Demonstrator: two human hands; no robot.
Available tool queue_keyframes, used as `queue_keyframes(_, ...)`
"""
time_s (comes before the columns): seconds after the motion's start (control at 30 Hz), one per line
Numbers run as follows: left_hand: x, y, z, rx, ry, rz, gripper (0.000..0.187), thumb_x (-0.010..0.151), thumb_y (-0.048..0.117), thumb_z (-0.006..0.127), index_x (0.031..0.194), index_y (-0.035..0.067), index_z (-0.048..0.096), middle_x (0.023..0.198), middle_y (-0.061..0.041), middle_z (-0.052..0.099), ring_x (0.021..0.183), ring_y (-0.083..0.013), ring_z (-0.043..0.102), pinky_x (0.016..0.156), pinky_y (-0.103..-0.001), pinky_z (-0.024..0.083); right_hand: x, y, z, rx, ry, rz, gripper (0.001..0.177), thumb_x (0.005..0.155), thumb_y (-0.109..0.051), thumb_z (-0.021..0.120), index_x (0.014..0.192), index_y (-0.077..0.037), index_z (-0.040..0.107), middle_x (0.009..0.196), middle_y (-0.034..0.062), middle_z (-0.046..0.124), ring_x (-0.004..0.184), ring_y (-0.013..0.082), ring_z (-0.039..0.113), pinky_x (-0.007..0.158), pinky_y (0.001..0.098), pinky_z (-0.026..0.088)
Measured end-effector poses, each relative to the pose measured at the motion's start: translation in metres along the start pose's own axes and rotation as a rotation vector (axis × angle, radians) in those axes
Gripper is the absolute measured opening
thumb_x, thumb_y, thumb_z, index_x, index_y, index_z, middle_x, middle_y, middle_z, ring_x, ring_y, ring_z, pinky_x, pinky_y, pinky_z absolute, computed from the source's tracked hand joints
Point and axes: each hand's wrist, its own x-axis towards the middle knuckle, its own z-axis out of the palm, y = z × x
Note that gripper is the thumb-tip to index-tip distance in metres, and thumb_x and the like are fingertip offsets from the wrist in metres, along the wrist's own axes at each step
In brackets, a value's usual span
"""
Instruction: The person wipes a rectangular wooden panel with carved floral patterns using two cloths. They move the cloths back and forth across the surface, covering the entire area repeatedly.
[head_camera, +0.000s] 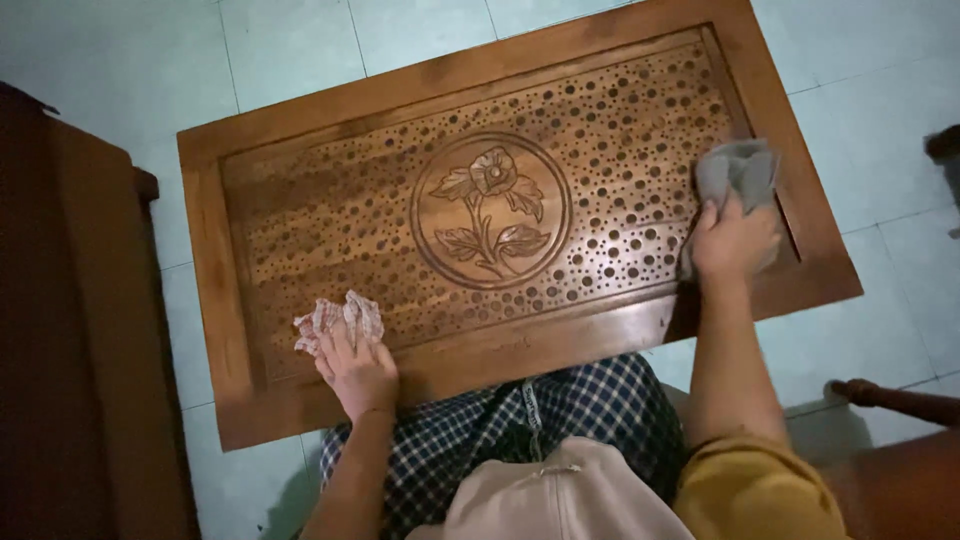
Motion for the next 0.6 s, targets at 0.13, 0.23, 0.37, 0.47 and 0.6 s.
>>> queue_keyframes(0.13,-0.005,-0.007,0.015,-0.184,-0.225,-0.229,0.043,0.097,0.023,0.048,0.121,-0.010,0.063,0.151,-0.017,0.050,0.153,-0.0427,0.030,0.122,-0.056,0.021,0.063,0.030,0.063,-0.012,0.156,-0.150,0.035,0.109,-0.041,0.064,0.112,-0.009,0.077,0.095,0.0226,0.057,0.083,0.0441,0.056,0.071,0.0544,0.044)
queue_keyframes(0.23,-0.010,-0.012,0.026,0.008,-0.070,-0.055,0.032,0.099,0.020,0.054,0.125,0.011,0.069,0.150,-0.013,0.050,0.144,-0.0439,0.042,0.115,-0.060,0.034,0.098,0.029,0.071,-0.080,0.233,-0.153,0.034,0.109,-0.041,0.064,0.108,-0.009,0.075,0.086,0.0225,0.059,0.077,0.0425,0.057,0.060,0.0547,0.044)
queue_keyframes(0.37,-0.012,-0.010,0.021,-0.054,-0.276,-0.176,0.040,0.104,0.028,0.043,0.109,0.003,0.074,0.158,-0.013,0.043,0.153,-0.0408,0.028,0.122,-0.059,0.021,0.105,0.025,0.064,-0.065,0.164,-0.165,0.030,0.104,-0.034,0.068,0.112,-0.007,0.077,0.085,0.0243,0.062,0.070,0.0433,0.059,0.052,0.0547,0.045)
queue_keyframes(0.47,-0.005,-0.005,0.014,-0.090,-0.275,-0.178,0.039,0.100,0.023,0.044,0.096,-0.001,0.074,0.156,-0.016,0.046,0.152,-0.0435,0.029,0.121,-0.062,0.022,0.102,0.020,0.057,-0.035,0.027,-0.064,0.036,0.105,-0.038,0.064,0.126,-0.012,0.076,0.092,0.0267,0.064,0.080,0.0471,0.062,0.059,0.0601,0.050)
queue_keyframes(0.6,0.005,-0.007,0.004,-0.122,0.182,0.056,0.019,0.088,0.018,0.064,0.102,0.009,0.072,0.123,-0.011,0.064,0.113,-0.0373,0.058,0.083,-0.048,0.043,0.040,-0.003,0.033,0.076,0.112,-0.074,0.037,0.105,-0.039,0.073,0.097,-0.003,0.077,0.078,0.0254,0.060,0.075,0.0411,0.067,0.066,0.0477,0.049)
